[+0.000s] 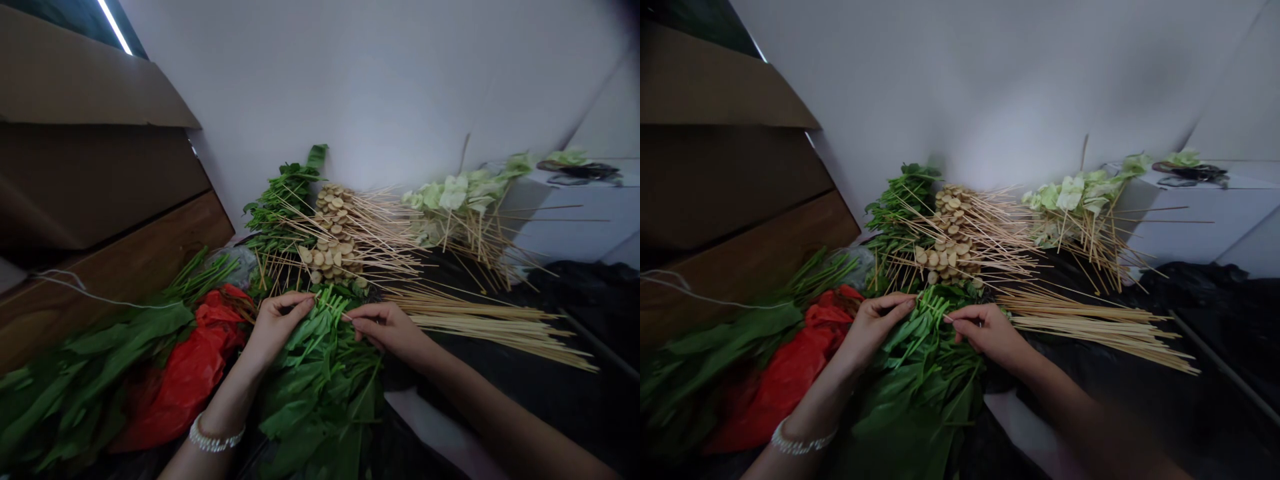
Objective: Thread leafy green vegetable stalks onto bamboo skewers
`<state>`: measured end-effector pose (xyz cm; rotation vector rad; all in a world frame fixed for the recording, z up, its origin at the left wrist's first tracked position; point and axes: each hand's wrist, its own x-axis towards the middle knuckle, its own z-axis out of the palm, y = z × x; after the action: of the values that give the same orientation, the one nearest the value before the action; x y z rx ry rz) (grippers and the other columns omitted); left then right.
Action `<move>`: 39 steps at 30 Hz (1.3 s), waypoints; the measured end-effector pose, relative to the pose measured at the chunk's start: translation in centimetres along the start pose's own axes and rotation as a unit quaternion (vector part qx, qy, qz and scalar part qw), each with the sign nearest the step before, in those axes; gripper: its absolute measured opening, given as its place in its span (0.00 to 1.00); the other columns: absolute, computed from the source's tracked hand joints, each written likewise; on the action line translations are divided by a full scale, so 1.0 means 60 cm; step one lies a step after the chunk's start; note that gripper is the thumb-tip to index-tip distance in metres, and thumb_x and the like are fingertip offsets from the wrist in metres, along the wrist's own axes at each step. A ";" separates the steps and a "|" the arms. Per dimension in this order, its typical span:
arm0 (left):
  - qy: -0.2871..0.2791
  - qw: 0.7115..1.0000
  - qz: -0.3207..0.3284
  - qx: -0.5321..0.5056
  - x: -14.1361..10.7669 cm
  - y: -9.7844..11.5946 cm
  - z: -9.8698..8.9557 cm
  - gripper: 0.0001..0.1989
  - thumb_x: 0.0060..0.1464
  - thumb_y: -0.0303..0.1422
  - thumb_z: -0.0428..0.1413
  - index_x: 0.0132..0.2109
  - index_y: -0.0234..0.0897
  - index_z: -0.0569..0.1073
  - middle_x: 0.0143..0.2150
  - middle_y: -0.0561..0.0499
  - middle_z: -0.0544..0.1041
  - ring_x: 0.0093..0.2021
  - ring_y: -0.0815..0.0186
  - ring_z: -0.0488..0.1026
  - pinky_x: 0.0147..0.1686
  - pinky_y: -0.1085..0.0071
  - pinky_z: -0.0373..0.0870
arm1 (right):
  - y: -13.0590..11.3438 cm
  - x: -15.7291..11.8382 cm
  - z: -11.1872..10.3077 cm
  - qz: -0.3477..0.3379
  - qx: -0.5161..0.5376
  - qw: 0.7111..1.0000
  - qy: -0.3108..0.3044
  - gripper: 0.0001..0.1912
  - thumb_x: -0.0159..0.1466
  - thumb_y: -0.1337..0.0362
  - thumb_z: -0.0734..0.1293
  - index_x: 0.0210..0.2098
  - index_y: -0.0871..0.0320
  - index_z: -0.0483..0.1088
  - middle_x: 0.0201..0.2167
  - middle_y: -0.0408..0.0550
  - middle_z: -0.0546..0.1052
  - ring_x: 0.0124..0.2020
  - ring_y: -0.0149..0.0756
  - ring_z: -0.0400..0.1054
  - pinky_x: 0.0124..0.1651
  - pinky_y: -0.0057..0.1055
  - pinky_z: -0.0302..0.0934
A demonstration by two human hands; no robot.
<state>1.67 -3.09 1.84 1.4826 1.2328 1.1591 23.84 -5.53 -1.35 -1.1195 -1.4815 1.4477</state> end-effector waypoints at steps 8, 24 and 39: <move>-0.014 1.000 -0.011 -0.026 0.001 -0.005 0.004 0.10 0.43 0.37 0.66 0.31 0.35 0.83 0.31 0.48 0.82 0.31 0.65 0.75 0.32 0.73 0.70 | -0.001 0.000 0.004 -0.005 -0.025 1.000 0.014 0.17 0.57 0.55 0.69 0.40 0.60 0.80 0.21 0.43 0.75 0.17 0.24 0.52 0.20 0.25 0.44; -0.052 0.993 -0.077 -0.068 0.001 -0.014 0.009 0.15 0.42 0.41 0.67 0.34 0.34 0.82 0.32 0.49 0.82 0.28 0.67 0.74 0.30 0.75 0.69 | 0.000 0.004 0.006 -0.061 -0.071 0.995 0.027 0.16 0.59 0.58 0.66 0.39 0.62 0.80 0.22 0.45 0.76 0.18 0.26 0.55 0.21 0.25 0.49; -0.067 0.988 -0.082 -0.114 0.000 -0.016 0.005 0.13 0.39 0.37 0.69 0.31 0.34 0.81 0.25 0.52 0.79 0.22 0.70 0.72 0.24 0.76 0.69 | -0.004 -0.004 0.017 -0.152 -0.186 0.967 0.084 0.13 0.62 0.63 0.64 0.38 0.59 0.80 0.34 0.50 0.82 0.35 0.39 0.74 0.38 0.31 0.63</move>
<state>1.79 -2.97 0.83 1.2424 1.0710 1.0356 22.93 -6.06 -1.16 -1.1375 -1.7566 0.8657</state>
